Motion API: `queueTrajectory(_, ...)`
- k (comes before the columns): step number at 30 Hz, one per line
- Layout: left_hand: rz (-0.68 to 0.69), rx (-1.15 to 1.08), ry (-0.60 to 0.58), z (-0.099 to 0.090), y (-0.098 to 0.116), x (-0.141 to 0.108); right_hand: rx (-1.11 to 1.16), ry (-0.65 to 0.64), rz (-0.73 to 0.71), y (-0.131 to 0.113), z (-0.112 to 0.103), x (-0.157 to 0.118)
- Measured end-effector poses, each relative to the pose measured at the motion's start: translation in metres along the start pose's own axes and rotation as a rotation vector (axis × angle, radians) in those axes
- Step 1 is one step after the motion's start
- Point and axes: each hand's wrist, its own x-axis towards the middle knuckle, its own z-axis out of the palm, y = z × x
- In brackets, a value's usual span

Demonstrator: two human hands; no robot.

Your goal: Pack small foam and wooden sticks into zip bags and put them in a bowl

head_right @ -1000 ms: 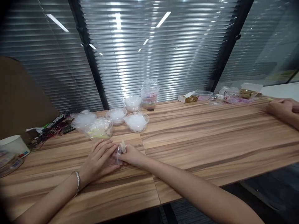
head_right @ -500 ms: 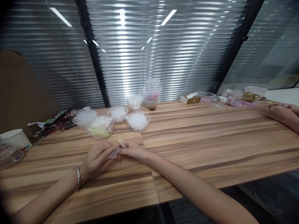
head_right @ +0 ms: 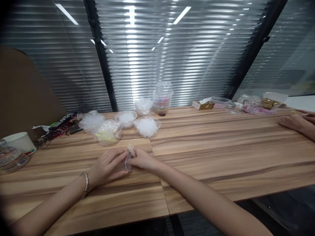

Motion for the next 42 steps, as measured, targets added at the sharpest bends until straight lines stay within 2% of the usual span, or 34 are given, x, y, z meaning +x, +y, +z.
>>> queueTrajectory(3,0.036,0.139,0.048,0.003,0.004,-0.002,-0.105,0.082,-0.018,0.003,0.002,0.005)
queueTrajectory(6,-0.02,0.189,0.085,0.004,0.004,-0.002,-0.167,0.112,-0.004,0.003,-0.001,0.005)
queueTrajectory(9,-0.127,0.136,0.1,0.003,-0.002,-0.004,-0.111,0.136,0.056,-0.001,-0.007,0.002)
queueTrajectory(15,-0.307,-0.025,0.08,0.0,-0.013,-0.007,0.252,0.124,0.029,-0.009,-0.012,-0.002)
queueTrajectory(22,-0.415,-0.186,0.03,0.005,-0.009,-0.006,0.168,0.166,-0.022,-0.003,-0.009,0.0)
queueTrajectory(33,-0.432,-0.184,-0.121,0.007,-0.012,-0.005,0.191,0.146,-0.035,-0.002,-0.011,0.0)
queueTrajectory(42,-0.356,-0.235,-0.19,0.007,-0.011,-0.005,0.168,0.098,-0.062,-0.006,-0.009,0.0)
